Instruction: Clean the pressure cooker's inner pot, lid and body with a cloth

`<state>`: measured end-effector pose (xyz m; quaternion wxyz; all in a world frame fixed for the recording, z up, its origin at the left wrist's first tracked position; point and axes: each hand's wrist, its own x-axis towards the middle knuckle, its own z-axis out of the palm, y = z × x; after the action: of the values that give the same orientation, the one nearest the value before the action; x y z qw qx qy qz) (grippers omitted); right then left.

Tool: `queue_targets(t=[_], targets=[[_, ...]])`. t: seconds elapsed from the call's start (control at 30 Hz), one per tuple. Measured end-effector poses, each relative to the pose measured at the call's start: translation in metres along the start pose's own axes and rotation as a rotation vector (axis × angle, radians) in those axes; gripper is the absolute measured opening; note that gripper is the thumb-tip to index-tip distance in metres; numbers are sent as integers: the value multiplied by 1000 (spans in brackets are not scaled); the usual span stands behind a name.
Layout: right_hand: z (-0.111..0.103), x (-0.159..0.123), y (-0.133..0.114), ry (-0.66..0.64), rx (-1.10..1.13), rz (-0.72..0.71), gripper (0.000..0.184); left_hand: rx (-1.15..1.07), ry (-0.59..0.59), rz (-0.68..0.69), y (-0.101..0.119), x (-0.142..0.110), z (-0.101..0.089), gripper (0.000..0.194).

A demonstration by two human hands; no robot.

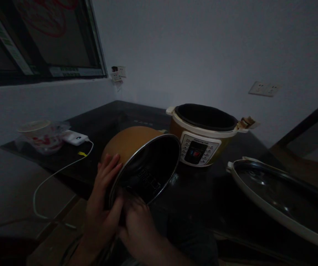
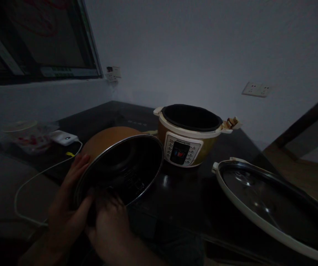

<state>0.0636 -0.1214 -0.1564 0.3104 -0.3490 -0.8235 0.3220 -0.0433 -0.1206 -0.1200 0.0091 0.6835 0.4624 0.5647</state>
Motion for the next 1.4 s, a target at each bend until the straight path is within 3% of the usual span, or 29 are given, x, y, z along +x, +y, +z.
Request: queue_targets(t=[0.1,0.27,0.37,0.6,0.77,0.87,0.97,1.07,1.17,1.27,1.4], targets=[[-11,0,6,-70,57,-69,67,-60,51,1,2,-2,2,59],[-41,-2,37,-355,-32,-87,82,-58,27,33,6,6,6,58],[-57,-2,58,-441,-172,-67,69,-65,39,10,9,12,7,55],[-92,23,97,-146,-886,0,46,-49,45,62,16,18,12,58],[-126,45,109,-9,-1064,-92,47,-42,2,82,18,21,13,60],[-119,45,115,-22,-1057,-108,46,-38,-1,86,18,22,15,61],[-87,37,114,-51,-940,-47,48,-41,-21,71,17,24,18,62],[-50,28,98,-96,-705,55,46,-43,-38,66,17,27,22,62],[-26,21,74,-149,-422,36,48,-28,-40,70,18,28,26,61],[-23,17,64,-182,-285,-39,50,-15,-40,81,20,28,26,61],[-45,18,83,-237,-486,-29,48,-14,-66,81,21,28,26,62]])
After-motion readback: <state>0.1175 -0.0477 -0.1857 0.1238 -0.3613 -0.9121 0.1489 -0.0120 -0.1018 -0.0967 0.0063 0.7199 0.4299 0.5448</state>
